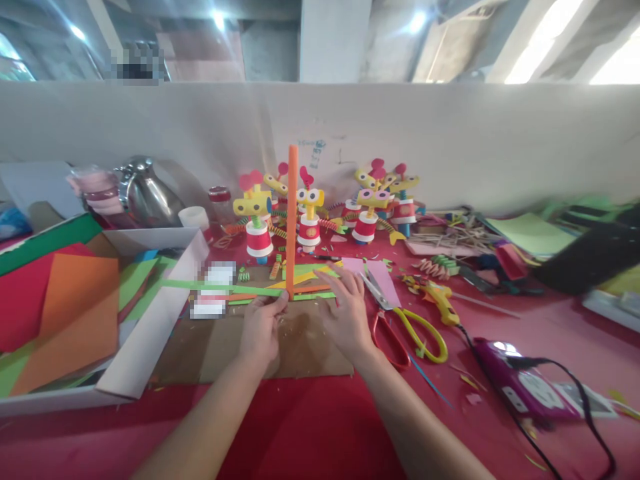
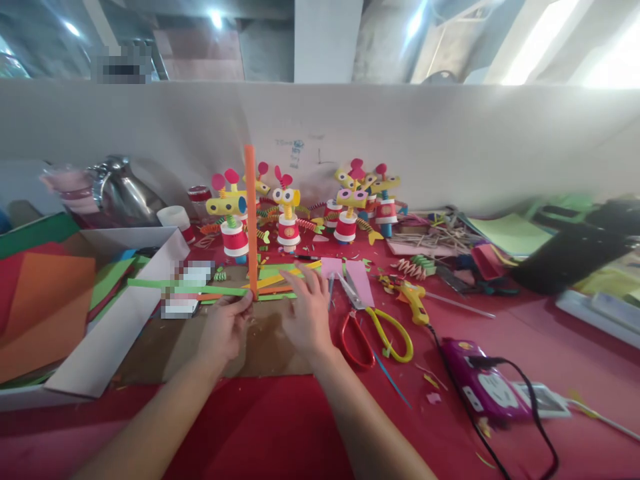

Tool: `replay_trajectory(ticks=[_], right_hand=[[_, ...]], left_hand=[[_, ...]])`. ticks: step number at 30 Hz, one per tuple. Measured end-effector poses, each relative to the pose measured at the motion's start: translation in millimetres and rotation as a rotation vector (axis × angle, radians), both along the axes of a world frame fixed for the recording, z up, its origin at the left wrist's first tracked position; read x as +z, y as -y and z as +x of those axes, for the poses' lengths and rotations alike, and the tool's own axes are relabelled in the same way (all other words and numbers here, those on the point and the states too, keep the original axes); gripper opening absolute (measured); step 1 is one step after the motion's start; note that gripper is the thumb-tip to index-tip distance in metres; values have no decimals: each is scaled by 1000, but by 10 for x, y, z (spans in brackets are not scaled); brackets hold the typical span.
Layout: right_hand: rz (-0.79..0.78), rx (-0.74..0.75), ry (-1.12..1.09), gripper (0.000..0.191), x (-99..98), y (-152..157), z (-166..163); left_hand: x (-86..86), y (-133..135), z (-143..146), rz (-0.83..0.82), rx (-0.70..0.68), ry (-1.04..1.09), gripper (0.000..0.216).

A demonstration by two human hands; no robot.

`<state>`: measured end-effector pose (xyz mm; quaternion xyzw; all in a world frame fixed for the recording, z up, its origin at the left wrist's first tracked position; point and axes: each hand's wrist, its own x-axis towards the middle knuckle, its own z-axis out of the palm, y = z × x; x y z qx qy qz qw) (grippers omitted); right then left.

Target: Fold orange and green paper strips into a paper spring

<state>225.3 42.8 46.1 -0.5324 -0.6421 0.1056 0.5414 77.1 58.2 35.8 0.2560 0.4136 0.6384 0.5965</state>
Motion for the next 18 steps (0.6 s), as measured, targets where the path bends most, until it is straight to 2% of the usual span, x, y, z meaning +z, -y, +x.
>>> replay_trajectory(ticks=[2, 3, 5, 7, 9, 11, 15, 18], right_hand=[[-4, 37, 23, 22, 17, 11, 4], [-46, 51, -3, 17, 21, 20, 0], [-127, 76, -63, 21, 25, 44, -13], [-107, 99, -43, 21, 39, 65, -32], [-47, 140, 48, 31, 63, 81, -55], [-51, 169, 132, 40, 89, 94, -78], [-150, 234, 153, 12, 101, 112, -114], [-168, 262, 114, 11, 76, 101, -129]], left_hand=[[8, -5, 0, -16, -34, 64, 24], [7, -7, 0, -23, -53, 91, 23], [1, -7, -1, -27, -96, 139, 21], [-4, -4, -2, -19, -129, 174, 19], [-2, 5, 0, -18, -156, 202, 17], [9, 20, 12, -23, -163, 225, 17], [39, 66, 61, -12, -151, 203, 22], [57, 104, 100, 2, -153, 174, 24]])
